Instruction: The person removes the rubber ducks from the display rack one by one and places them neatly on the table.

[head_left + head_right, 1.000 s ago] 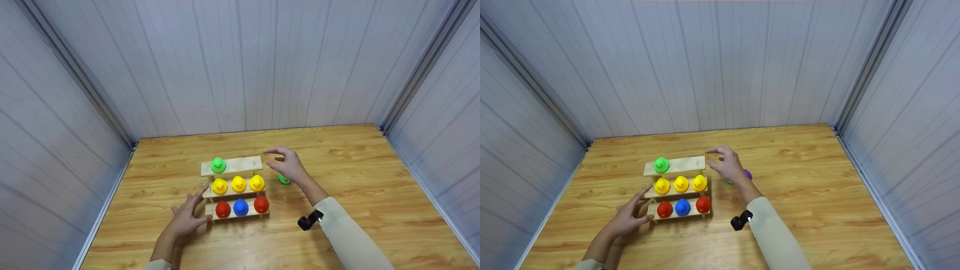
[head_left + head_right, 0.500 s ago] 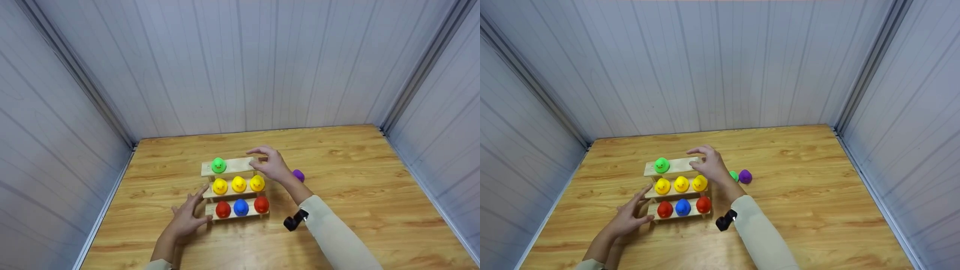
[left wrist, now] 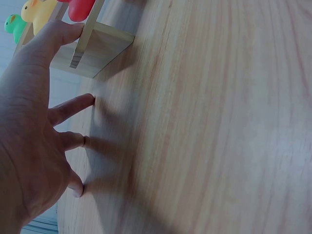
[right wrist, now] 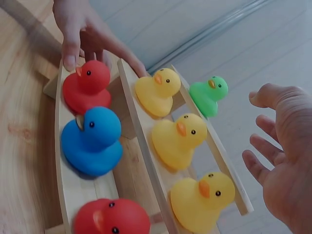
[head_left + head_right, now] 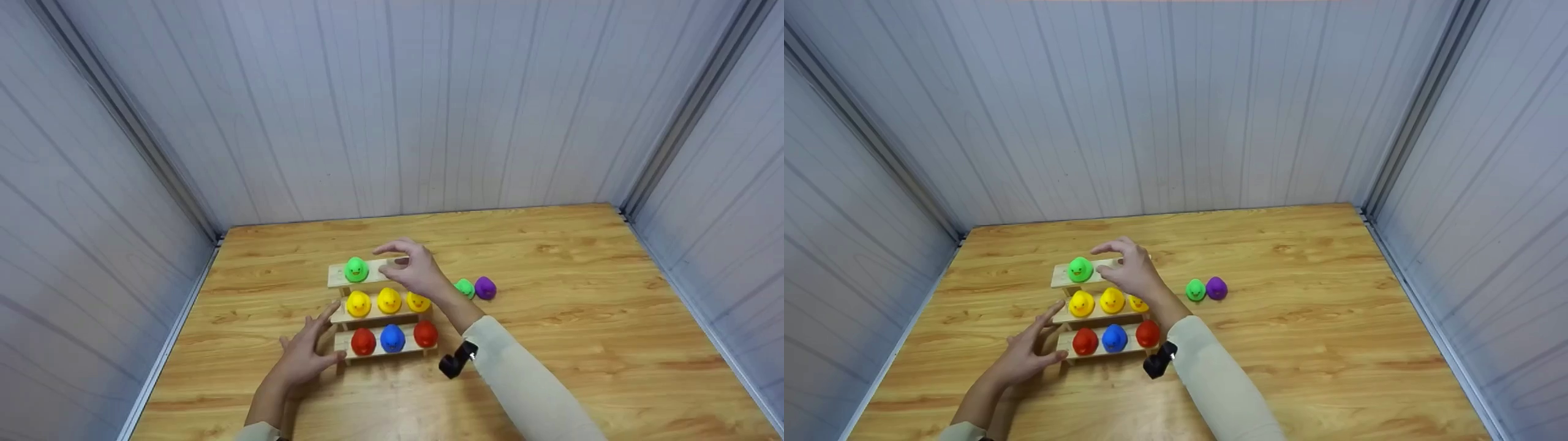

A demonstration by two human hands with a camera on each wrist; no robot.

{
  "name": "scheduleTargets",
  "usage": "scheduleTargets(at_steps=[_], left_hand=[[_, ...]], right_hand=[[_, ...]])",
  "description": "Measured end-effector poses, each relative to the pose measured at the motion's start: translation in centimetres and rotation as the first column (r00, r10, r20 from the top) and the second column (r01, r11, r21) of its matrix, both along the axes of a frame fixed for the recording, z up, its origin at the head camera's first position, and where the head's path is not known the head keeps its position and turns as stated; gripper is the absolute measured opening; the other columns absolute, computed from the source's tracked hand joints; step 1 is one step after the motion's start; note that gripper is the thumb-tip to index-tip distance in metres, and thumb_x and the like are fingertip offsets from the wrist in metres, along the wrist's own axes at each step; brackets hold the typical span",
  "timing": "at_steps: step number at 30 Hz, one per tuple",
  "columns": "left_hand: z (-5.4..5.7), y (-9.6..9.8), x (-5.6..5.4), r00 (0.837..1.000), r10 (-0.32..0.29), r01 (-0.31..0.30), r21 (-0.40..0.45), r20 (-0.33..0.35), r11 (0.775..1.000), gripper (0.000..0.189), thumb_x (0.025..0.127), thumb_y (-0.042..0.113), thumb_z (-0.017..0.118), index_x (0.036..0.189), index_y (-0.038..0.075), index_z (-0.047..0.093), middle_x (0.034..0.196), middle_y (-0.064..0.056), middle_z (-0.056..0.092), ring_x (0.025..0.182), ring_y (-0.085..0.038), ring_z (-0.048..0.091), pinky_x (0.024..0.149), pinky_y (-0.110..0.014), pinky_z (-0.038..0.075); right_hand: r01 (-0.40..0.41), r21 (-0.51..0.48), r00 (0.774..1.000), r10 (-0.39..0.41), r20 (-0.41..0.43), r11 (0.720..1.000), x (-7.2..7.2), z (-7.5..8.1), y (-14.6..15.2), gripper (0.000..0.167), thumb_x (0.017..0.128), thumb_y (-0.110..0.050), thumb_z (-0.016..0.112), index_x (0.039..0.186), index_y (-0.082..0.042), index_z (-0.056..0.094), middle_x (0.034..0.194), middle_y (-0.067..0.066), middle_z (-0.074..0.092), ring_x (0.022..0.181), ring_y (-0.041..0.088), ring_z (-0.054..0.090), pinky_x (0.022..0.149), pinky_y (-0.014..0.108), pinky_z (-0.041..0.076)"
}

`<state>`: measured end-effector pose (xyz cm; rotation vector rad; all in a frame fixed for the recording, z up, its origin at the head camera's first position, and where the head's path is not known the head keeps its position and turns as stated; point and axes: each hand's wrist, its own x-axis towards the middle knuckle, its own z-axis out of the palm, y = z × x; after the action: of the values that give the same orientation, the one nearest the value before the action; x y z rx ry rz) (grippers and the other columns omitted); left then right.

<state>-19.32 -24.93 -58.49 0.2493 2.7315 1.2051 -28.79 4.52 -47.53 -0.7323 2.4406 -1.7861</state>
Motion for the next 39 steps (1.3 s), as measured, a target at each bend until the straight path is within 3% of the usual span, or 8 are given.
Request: scheduleTargets(at_steps=[7, 17, 26, 35, 39], left_hand=[[0.0, -0.2, 0.1, 1.000, -0.001, 0.001, 0.000, 0.003, 1.000, 0.103, 0.092, 0.044, 0.089, 0.177, 0.049, 0.031, 0.174, -0.019, 0.054, 0.170, -0.066, 0.009, 0.115, -0.101, -0.016], [0.0, -0.5, 0.1, 1.000, 0.004, -0.004, -0.004, -0.001, 1.000, 0.103, 0.092, 0.046, 0.089, 0.176, 0.049, 0.031, 0.171, -0.021, 0.056, 0.169, -0.067, 0.012, 0.116, -0.102, -0.015], [-0.1, -0.4, -0.2, 1.000, -0.006, 0.006, 0.001, -0.009, 1.000, 0.102, 0.092, 0.048, 0.089, 0.177, 0.046, 0.031, 0.172, -0.020, 0.055, 0.168, -0.069, 0.012, 0.113, -0.105, -0.012], [-0.3, -0.3, -0.3, 1.000, -0.011, 0.011, -0.001, -0.004, 1.000, 0.103, 0.092, 0.048, 0.089, 0.177, 0.049, 0.030, 0.176, -0.017, 0.050, 0.167, -0.070, 0.013, 0.111, -0.105, -0.014], [-0.2, -0.5, -0.4, 1.000, -0.007, 0.007, -0.003, 0.005, 1.000, 0.103, 0.092, 0.048, 0.088, 0.177, 0.049, 0.029, 0.177, -0.017, 0.050, 0.168, -0.070, 0.012, 0.112, -0.104, -0.015]], right_hand=[[-0.025, -0.004, 1.000, 0.025, 0.005, 1.000, 0.1, 0.5, -1.5, 0.031, 0.103, -0.007, 0.078, 0.134, -0.005, 0.079, 0.142, 0.018, 0.072, 0.141, 0.037, 0.066, 0.122, 0.056, 0.058], [-0.052, 0.003, 0.999, 0.052, 0.009, 0.999, -0.1, 0.5, -3.6, 0.041, 0.104, -0.011, 0.080, 0.145, -0.011, 0.075, 0.155, 0.016, 0.065, 0.150, 0.036, 0.061, 0.123, 0.057, 0.058], [-0.073, -0.009, 0.997, 0.073, 0.008, 0.997, -0.2, 0.2, -4.7, 0.044, 0.104, -0.009, 0.079, 0.148, -0.009, 0.073, 0.155, 0.018, 0.064, 0.149, 0.038, 0.062, 0.122, 0.058, 0.058], [-0.070, -0.046, 0.996, 0.072, 0.046, 0.996, 0.0, -0.7, -5.2, 0.040, 0.104, -0.005, 0.078, 0.144, -0.004, 0.074, 0.152, 0.020, 0.066, 0.139, 0.038, 0.069, 0.121, 0.049, 0.060], [-0.073, -0.073, 0.994, 0.078, 0.072, 0.995, 0.0, -1.0, -5.4, 0.039, 0.104, -0.004, 0.078, 0.143, -0.003, 0.074, 0.148, 0.022, 0.067, 0.132, 0.035, 0.073, 0.115, 0.039, 0.064]])
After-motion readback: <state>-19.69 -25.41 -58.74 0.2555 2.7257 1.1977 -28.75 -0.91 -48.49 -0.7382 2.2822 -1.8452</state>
